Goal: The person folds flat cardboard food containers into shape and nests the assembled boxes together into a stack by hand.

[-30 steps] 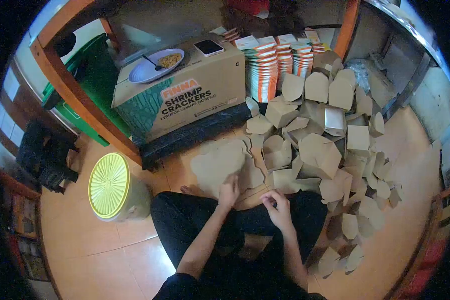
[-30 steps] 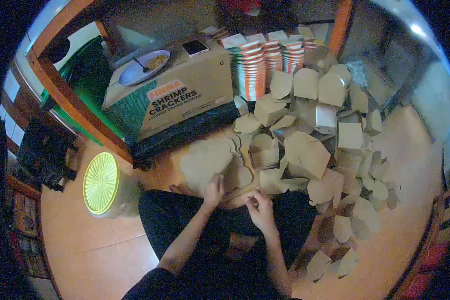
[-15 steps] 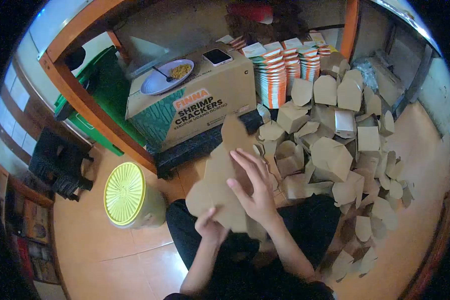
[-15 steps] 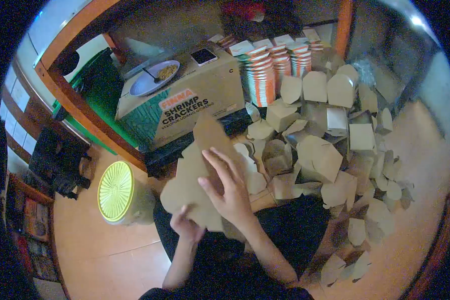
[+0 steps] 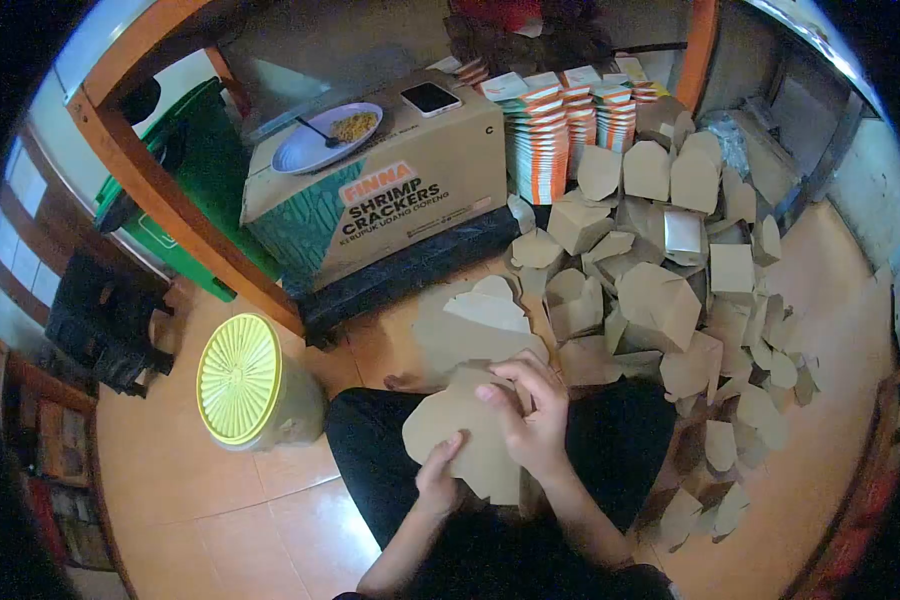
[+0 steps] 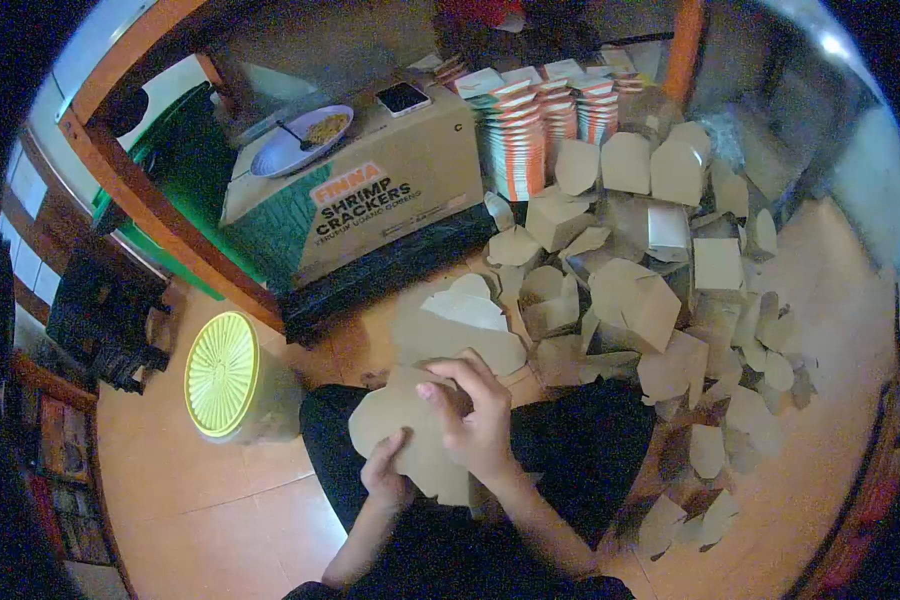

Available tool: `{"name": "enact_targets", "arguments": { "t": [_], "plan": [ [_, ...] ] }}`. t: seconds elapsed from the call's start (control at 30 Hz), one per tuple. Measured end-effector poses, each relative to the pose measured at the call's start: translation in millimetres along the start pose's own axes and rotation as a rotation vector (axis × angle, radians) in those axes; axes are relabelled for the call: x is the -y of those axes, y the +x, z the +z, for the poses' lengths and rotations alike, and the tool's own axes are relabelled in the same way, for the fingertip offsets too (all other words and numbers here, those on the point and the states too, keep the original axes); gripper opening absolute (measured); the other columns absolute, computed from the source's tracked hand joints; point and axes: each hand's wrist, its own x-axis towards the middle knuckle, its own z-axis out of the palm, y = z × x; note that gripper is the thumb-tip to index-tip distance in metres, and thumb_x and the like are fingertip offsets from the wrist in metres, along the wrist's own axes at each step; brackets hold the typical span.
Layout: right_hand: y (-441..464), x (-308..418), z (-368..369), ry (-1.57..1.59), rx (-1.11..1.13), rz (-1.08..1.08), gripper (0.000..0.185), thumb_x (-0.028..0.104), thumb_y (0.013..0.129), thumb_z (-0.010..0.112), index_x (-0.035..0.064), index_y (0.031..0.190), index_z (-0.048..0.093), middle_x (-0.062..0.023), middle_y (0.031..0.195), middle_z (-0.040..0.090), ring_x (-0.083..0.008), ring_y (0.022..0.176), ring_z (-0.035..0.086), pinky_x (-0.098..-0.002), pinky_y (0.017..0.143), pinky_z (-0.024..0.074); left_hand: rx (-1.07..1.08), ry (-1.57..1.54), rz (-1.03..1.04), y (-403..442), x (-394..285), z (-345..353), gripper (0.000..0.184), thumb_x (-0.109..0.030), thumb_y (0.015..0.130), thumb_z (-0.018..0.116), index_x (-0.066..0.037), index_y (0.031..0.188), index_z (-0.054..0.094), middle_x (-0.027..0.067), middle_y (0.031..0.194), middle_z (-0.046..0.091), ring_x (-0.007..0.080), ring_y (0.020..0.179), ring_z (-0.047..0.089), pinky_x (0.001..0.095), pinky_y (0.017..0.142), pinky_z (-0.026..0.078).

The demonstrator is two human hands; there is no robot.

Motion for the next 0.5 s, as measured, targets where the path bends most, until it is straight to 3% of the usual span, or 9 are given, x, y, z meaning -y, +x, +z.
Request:
{"name": "enact_targets", "arguments": {
  "t": [0.1,0.17,0.23,0.27,0.37,0.4,0.5],
  "plan": [
    [-4,-2,-1,0.009,-0.025,0.017,0.015,0.012,0.087,0.069,-0.0006,0.086,0.061,-0.01,0.083,0.054,-0.0208,0.076,0.054,-0.0306,0.066,0.0433,-0.001,-0.055,-0.035,-3,-5,10,0.053,-0.031,0.091,0.057,0.001,0.133,0.05,0.0142,0.124,0.06,0.0264,0.115,0.059,0.039,0.102,0.044],
    [-7,-3,-11,0.003,0.029,0.046,0.018,0.014,0.087,0.069,-0.0007,0.083,0.06,-0.0086,0.081,0.05,-0.0215,0.074,0.049,-0.0319,0.067,0.0407,0.184,-0.246,-0.026,-2,-21,12,0.059,-0.04,0.092,0.056,0.0,0.136,0.047,0.0143,0.129,0.058,0.0275,0.119,0.057,0.0411,0.105,0.042],
    [-4,-5,-20,-0.08,0.146,-0.079,0.02,0.017,0.085,0.071,0.0016,0.08,0.059,-0.0075,0.084,0.05,-0.0231,0.078,0.047,-0.0346,0.072,0.0388,0.351,-0.479,-0.08,2,-33,11,0.063,-0.045,0.092,0.055,-0.003,0.138,0.046,0.0136,0.132,0.055,0.0291,0.123,0.055,0.0448,0.107,0.042],
    [-2,-5,-23,-0.12,0.206,-0.146,0.021,0.019,0.084,0.071,0.0027,0.079,0.059,-0.007,0.085,0.05,-0.0239,0.079,0.046,-0.036,0.075,0.0379,0.294,-0.52,-0.078,2,-38,16,0.06,-0.043,0.094,0.059,-0.004,0.137,0.047,0.0126,0.13,0.058,0.0269,0.119,0.057,0.0429,0.103,0.045],
    [1,7,-32,-0.429,0.167,-0.239,0.024,0.024,0.079,0.075,0.0076,0.074,0.058,-0.0052,0.09,0.05,-0.0255,0.086,0.046,-0.0402,0.081,0.0355,0.061,0.105,0.008,6,-44,24,0.047,-0.029,0.093,0.067,-0.003,0.13,0.054,0.0104,0.123,0.063,0.0223,0.111,0.062,0.0385,0.097,0.049],
    [1,8,-33,-0.53,0.119,-0.264,0.023,0.024,0.075,0.077,0.0121,0.071,0.058,-0.005,0.092,0.05,-0.0247,0.086,0.047,-0.0414,0.08,0.036,0.05,0.055,-0.001,5,-43,25,0.031,-0.014,0.092,0.069,-0.001,0.119,0.061,0.0077,0.113,0.068,0.0174,0.101,0.065,0.0336,0.092,0.051],
    [-7,-3,-33,-0.566,-0.004,-0.27,0.021,0.022,0.073,0.078,0.0125,0.071,0.059,-0.0056,0.092,0.05,-0.0241,0.084,0.048,-0.041,0.078,0.0378,0.044,0.117,0.105,-2,-33,31,0.024,-0.012,0.093,0.068,0.001,0.112,0.064,0.0078,0.11,0.069,0.0161,0.099,0.066,0.0321,0.09,0.052]
  ]
}}
